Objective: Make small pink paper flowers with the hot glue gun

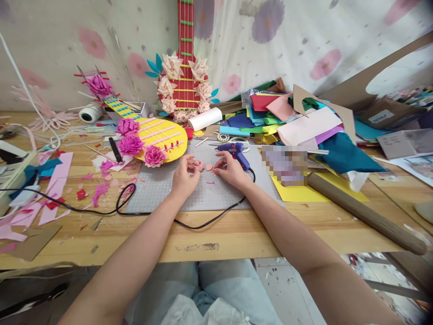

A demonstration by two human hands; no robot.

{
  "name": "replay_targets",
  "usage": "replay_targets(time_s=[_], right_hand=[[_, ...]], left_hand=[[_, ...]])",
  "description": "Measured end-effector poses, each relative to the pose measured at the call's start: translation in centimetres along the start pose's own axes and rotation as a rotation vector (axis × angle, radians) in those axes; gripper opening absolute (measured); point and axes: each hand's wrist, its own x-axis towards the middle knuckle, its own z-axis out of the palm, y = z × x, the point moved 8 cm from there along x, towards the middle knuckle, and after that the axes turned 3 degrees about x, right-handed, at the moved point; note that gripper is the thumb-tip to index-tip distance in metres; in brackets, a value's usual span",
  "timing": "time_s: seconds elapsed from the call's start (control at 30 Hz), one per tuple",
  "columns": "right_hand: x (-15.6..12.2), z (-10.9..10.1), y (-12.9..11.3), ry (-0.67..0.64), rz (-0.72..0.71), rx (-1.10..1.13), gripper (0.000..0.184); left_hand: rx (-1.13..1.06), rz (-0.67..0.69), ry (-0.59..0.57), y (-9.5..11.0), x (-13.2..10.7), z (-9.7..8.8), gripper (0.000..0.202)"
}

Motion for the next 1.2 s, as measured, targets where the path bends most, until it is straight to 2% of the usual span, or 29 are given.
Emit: replay_targets(time_s=[0.17, 0.27, 0.4, 0.57, 0.77, 0.97, 1.2], right_hand=[[0.1, 0.1, 0.0, -0.001, -0.029, 0.107, 0.05], [0.1, 0.4, 0.3, -0.02, -0.003, 0.223, 0.047], [0.3, 0.3, 0.6, -0.009, -0.003, 0.255, 0.047], [0.0, -0.4, -0.4, 0.013, -0.087, 0.024, 0.045], [-1.3, -0.2, -2.4, -0.103, -0.275, -0.274, 0.046], [-1.5, -0.2, -2.0, -0.114, -0.254, -0.381, 0.039], [-0.9, -0.7, -0.8, -0.065, -0.158, -0.32, 0.034]], left_hand=[[0.038, -0.035, -0.057, 0.0, 0.0, 0.3, 0.023], [0.04, -0.034, -0.062, 0.0, 0.1, 0.4, 0.023], [0.036, -0.039, -0.064, -0.1, 0.1, 0.4, 0.023], [0.035, -0.038, -0.057, -0.1, 0.0, 0.3, 0.023], [0.041, -0.034, -0.039, -0.2, 0.1, 0.1, 0.025], [0.055, -0.02, -0.026, -0.1, 0.1, 0.0, 0.025], [0.06, -0.041, -0.023, -0.6, 0.2, -0.1, 0.025]])
